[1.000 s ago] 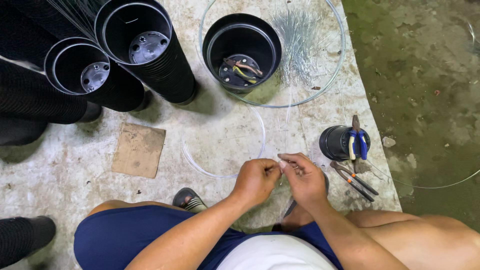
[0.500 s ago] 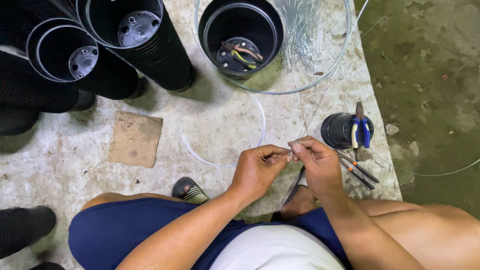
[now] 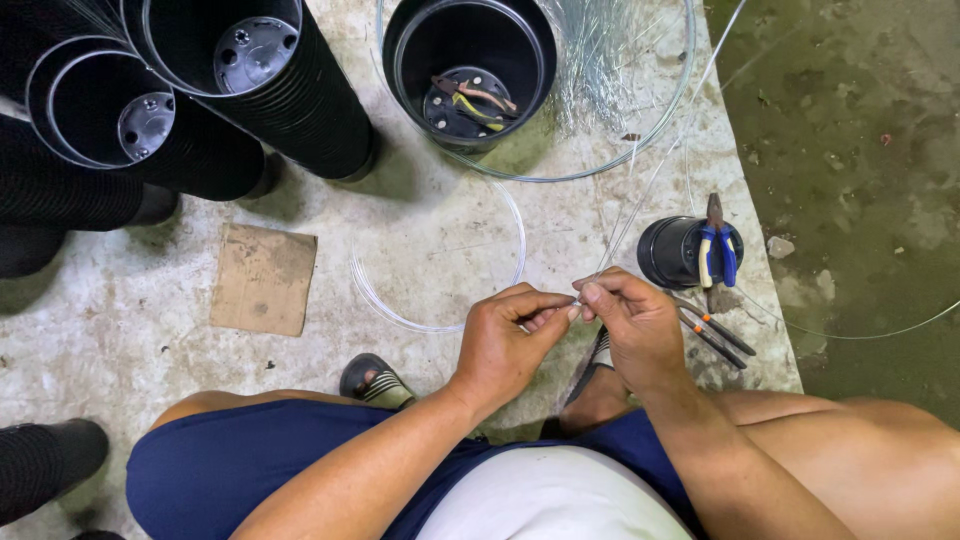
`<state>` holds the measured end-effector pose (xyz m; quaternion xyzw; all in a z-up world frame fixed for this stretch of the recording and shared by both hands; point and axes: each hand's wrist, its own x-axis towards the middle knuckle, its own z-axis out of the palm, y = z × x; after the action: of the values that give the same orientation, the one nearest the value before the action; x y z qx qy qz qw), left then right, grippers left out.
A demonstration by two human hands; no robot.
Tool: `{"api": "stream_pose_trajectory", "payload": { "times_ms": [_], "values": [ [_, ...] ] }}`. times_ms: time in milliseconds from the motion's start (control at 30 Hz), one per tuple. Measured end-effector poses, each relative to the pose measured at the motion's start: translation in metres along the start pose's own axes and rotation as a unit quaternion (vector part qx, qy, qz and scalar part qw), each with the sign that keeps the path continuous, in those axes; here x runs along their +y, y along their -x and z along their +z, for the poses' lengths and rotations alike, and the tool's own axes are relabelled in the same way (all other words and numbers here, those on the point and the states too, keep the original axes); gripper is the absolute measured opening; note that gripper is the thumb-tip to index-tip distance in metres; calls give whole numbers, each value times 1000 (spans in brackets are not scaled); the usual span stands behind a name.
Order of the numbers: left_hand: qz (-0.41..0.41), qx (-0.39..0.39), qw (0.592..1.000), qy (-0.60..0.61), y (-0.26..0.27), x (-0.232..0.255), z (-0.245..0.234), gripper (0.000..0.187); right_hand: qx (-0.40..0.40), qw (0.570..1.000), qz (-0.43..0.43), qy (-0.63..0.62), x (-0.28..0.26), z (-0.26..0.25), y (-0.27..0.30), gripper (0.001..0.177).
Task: The person sits on the floor and repeatedly twists two thin metal wires together by hand, then uses pliers to crimp the twisted section. The person repeats this process multiple times with different wire segments.
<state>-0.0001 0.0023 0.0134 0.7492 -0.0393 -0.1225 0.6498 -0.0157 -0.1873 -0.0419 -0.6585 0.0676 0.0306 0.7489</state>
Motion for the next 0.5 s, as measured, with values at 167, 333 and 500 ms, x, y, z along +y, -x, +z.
{"api": "stream_pose_trajectory", "payload": {
  "times_ms": [167, 333, 500],
  "values": [
    [4, 9, 1000, -1, -2, -3, 0, 12, 4, 1000, 14, -8, 9, 0, -1, 13],
    [-11, 7, 1000, -13, -5, -4, 0, 22, 30, 999, 32, 13, 14, -3, -4, 13],
    [-32, -13, 998, -42, -7, 2, -3, 46, 69, 986, 16, 148, -5, -17, -38, 15]
  ]
}}
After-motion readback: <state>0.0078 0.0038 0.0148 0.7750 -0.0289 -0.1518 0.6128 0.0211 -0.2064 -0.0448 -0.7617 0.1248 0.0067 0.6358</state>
